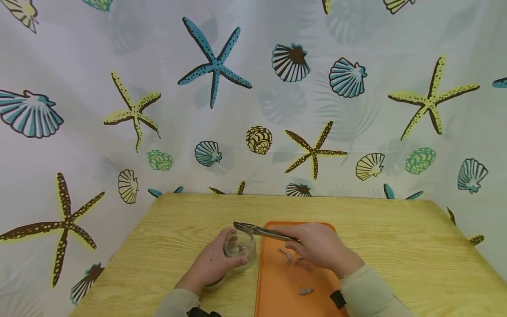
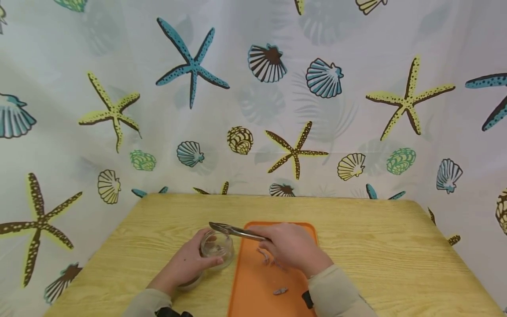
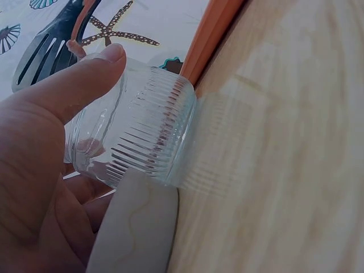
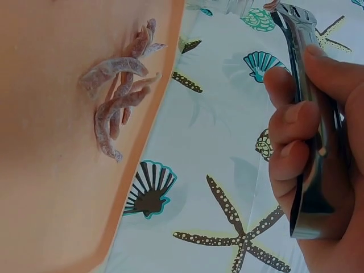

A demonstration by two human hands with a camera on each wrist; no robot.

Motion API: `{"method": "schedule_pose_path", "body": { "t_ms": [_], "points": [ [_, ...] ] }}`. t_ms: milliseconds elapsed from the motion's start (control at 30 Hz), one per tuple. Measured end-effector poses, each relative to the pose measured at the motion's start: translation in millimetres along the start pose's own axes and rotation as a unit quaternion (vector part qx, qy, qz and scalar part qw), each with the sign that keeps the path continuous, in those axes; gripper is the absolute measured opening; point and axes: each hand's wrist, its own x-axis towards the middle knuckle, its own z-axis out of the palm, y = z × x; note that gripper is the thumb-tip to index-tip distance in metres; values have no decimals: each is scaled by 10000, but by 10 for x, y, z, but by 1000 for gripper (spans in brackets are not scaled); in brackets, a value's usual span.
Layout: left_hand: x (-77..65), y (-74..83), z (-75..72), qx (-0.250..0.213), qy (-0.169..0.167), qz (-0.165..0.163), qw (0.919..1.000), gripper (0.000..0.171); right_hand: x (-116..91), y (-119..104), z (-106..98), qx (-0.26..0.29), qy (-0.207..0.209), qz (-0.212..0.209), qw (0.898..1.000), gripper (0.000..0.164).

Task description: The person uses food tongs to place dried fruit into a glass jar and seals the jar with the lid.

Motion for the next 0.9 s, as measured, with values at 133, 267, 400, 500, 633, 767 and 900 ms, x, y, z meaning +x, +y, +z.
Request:
{"method": "schedule_pose_path", "body": {
  "t_ms": [133,267,400,500,633,767,900],
  "points": [
    [-2,-12,7,49,5,-16,10000,95,13,-16,12,-10,39,-33,10000,46],
    [3,-25,5,131,37,-50,9999,97,27,-37,6,-27,79,-102,9999,48],
    [11,-35,5,109,15,-29,9999,98,34,-44,-1,-31,79,-166,9998,51],
    [10,-38,4,60,-7,2,10000,97,27,-41,-14,15,65,-166,9998,53],
    [-2,-25,-3,30,-25,42,10000,97,-9,-20,-36,32,31,-43,10000,55],
    [-20,-3,-10,10,-44,70,10000,97,-62,27,-47,-19,30,62,10000,53],
    [-29,9,-10,-18,-37,61,10000,97,-118,90,-50,7,-11,152,9999,51]
  ]
}}
